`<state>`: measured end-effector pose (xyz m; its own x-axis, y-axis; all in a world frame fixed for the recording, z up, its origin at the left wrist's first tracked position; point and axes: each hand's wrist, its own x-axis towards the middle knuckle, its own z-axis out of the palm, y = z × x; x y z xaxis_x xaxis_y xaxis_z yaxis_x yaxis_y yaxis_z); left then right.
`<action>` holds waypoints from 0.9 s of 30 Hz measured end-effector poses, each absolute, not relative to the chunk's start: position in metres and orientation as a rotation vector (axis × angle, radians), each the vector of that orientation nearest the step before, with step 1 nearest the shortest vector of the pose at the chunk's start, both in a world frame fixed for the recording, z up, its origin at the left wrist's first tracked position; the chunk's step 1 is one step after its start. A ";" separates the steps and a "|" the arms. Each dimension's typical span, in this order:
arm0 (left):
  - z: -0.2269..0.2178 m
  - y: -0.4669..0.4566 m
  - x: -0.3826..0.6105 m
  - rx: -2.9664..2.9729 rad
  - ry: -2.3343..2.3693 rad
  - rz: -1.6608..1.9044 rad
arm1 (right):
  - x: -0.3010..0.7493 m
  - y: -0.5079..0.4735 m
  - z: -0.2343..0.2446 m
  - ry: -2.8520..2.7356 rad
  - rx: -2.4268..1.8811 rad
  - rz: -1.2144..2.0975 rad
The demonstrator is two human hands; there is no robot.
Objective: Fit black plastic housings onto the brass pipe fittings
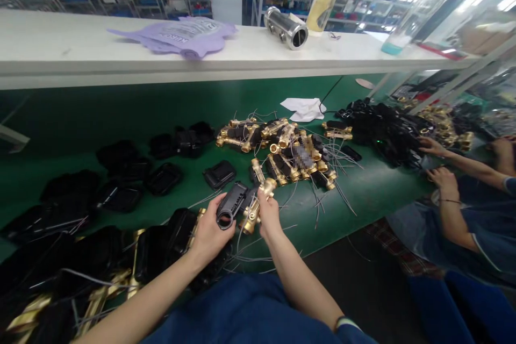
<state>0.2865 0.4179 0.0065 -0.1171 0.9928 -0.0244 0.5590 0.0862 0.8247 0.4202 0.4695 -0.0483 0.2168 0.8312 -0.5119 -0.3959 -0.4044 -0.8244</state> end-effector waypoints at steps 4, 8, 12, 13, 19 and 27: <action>0.012 0.415 0.287 1.501 1.780 0.816 | 0.409 0.460 -0.052 -0.355 -1.431 1.470; 0.016 0.417 0.286 1.477 1.803 0.683 | 0.400 0.452 -0.061 -0.328 -1.396 1.563; 0.014 0.432 0.276 1.544 1.689 0.539 | 0.395 0.448 -0.078 -0.127 -1.368 1.783; 0.012 0.438 0.275 1.555 1.670 0.507 | 0.393 0.448 -0.082 -0.050 -1.338 1.858; -0.010 0.482 0.290 1.565 1.901 0.346 | 0.380 0.455 -0.106 0.208 -1.214 2.127; -0.038 0.488 0.315 1.785 2.004 0.225 | 0.391 0.455 -0.123 0.230 -1.240 2.154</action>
<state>0.3150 0.4880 -0.0376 -0.0658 0.9739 -0.2173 0.9013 0.1514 0.4058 0.3912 0.4546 -0.1233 -0.3547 0.4371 -0.8265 -0.6015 -0.7834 -0.1561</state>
